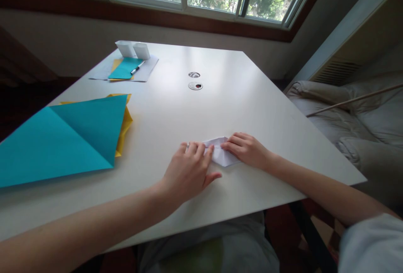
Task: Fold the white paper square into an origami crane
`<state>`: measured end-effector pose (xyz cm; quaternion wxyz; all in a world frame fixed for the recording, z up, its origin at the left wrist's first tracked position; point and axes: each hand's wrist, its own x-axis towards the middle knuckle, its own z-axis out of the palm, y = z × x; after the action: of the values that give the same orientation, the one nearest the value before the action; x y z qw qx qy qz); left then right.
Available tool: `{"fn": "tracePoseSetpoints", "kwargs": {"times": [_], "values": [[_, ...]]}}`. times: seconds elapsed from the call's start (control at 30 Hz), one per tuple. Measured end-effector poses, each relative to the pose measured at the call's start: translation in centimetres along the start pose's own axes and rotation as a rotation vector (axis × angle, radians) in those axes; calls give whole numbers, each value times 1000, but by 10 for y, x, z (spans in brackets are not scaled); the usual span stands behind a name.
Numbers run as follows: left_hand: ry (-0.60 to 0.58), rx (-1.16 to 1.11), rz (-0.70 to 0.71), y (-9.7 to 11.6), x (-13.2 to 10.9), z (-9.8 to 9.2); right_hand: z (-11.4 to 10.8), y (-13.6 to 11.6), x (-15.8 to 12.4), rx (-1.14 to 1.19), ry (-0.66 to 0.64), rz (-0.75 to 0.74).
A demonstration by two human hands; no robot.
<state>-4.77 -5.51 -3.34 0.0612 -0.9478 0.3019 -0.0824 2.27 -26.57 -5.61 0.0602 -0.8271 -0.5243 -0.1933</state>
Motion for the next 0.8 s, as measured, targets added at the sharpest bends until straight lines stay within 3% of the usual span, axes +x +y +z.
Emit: {"fn": "tracePoseSetpoints", "kwargs": {"times": [0.2,0.8], "values": [[24,-107,142,1,13,14,2,-1,-5,-6,50,61],[15,-126,93,3,12,21,0,-3,-6,87,60,146]]}}
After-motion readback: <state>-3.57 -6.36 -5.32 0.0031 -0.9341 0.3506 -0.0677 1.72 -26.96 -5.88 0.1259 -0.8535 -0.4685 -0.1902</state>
